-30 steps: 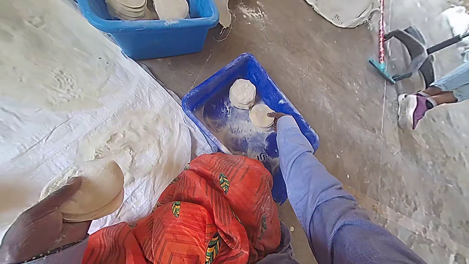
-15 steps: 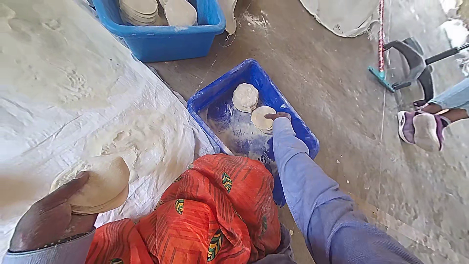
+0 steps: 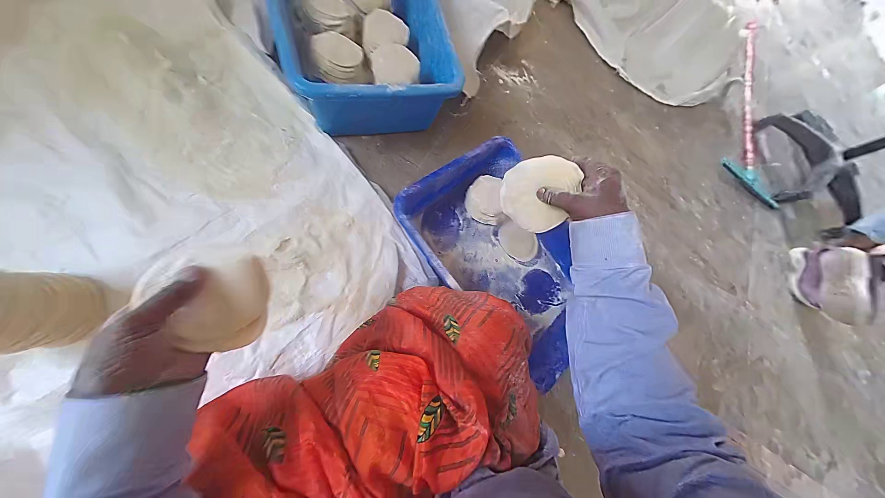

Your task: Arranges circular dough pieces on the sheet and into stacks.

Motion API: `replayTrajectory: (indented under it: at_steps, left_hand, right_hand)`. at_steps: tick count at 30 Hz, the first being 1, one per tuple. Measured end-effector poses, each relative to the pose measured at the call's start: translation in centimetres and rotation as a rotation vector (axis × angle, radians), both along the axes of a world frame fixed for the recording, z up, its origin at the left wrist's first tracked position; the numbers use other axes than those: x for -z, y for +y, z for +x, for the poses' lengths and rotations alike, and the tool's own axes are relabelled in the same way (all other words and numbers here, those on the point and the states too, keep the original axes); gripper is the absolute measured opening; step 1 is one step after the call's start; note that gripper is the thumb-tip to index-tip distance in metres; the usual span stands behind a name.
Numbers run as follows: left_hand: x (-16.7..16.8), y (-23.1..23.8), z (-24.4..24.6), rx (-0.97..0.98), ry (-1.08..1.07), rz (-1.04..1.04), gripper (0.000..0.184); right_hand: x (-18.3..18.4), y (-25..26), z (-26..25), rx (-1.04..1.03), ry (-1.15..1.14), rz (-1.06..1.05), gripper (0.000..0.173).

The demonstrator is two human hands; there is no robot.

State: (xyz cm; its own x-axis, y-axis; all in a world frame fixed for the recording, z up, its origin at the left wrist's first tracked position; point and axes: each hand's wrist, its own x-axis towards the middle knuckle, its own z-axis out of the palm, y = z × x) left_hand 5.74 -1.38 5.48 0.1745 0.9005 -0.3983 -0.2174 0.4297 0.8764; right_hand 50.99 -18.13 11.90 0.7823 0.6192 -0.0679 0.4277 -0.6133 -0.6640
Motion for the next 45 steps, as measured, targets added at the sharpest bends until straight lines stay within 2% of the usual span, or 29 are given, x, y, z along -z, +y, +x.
replayTrajectory:
  at_steps: [2, 4, 6, 7, 9, 10, 12, 15, 17, 19, 20, 23, 27, 30, 34, 38, 42, 45]
  left_hand:
    - [-0.4, 0.4, 0.5, 0.109, 0.33, 0.063, 0.03]
    - [-0.2, 1.1, 1.8, 0.336, 0.705, 0.072, 0.044]
    - [1.5, 2.0, 2.4, 0.487, 0.912, 0.056, 0.049]
    - [2.2, 2.2, 2.5, 0.502, 0.951, 0.046, 0.049]
    - [3.7, 2.4, 2.6, 0.494, 0.989, 0.014, 0.05]
    - [4.5, 2.4, 2.7, 0.499, 1.02, 0.01, 0.052]
    - [5.1, 2.8, 2.4, 0.467, 1.054, 0.079, 0.053]
    - [5.0, 3.4, 1.2, 0.349, 0.992, 0.183, 0.054]
    - [6.7, 3.3, 0.5, 0.451, 1.063, 0.105, 0.058]
    - [8.3, 3.5, 0.9, 0.573, 1.159, 0.053, 0.052]
    - [7.9, 3.8, 1.2, 0.578, 1.162, 0.048, 0.048]
    - [6.7, 3.0, 1.0, 0.521, 1.158, 0.088, 0.044]
    - [6.3, 4.0, 2.4, 0.728, 1.317, 0.011, 0.046]
    - [5.5, 3.1, 2.2, 0.693, 1.284, 0.066, 0.043]
    - [5.9, 2.9, 3.0, 0.838, 1.404, 0.026, 0.048]
    - [6.0, 2.7, 1.5, 0.701, 1.287, 0.11, 0.044]
    - [6.8, 3.9, 2.8, 0.853, 1.384, 0.052, 0.052]
    - [4.9, 4.0, 2.1, 0.819, 1.362, 0.152, 0.045]
  right_hand:
    - [1.1, 3.2, -3.8, -0.083, 0.112, -0.003, 0.056]
    - [3.7, 7.0, -8.5, -0.263, 0.21, -0.093, 0.051]
    - [6.0, 10.4, -13.1, -0.494, 0.197, -0.252, 0.049]
    - [6.9, 11.8, -15.3, -0.602, 0.167, -0.346, 0.05]
    - [8.7, 13.6, -19.1, -0.749, 0.1, -0.495, 0.054]
    - [9.9, 13.9, -20.6, -0.784, 0.089, -0.501, 0.054]
    - [11.1, 14.5, -22.7, -0.832, 0.066, -0.414, 0.05]
    - [10.8, 14.1, -23.7, -0.729, 0.069, -0.219, 0.047]
    - [12.2, 13.9, -24.8, -0.705, 0.071, -0.321, 0.055]
    - [14.5, 14.5, -25.7, -0.771, 0.05, -0.42, 0.052]
    - [14.7, 15.1, -25.8, -0.791, 0.045, -0.419, 0.05]
    - [13.3, 14.3, -26.5, -0.754, 0.03, -0.378, 0.047]
    - [14.3, 15.0, -27.6, -0.843, 0.012, -0.557, 0.052]
    - [13.1, 14.0, -27.5, -0.833, 0.018, -0.488, 0.054]
    - [13.5, 14.3, -29.0, -0.9, -0.024, -0.588, 0.042]
    - [12.0, 13.7, -28.1, -0.869, -0.007, -0.524, 0.047]
    - [14.4, 14.7, -28.3, -0.92, -0.027, -0.491, 0.04]
    - [12.8, 14.6, -27.1, -0.934, 0.016, -0.385, 0.047]
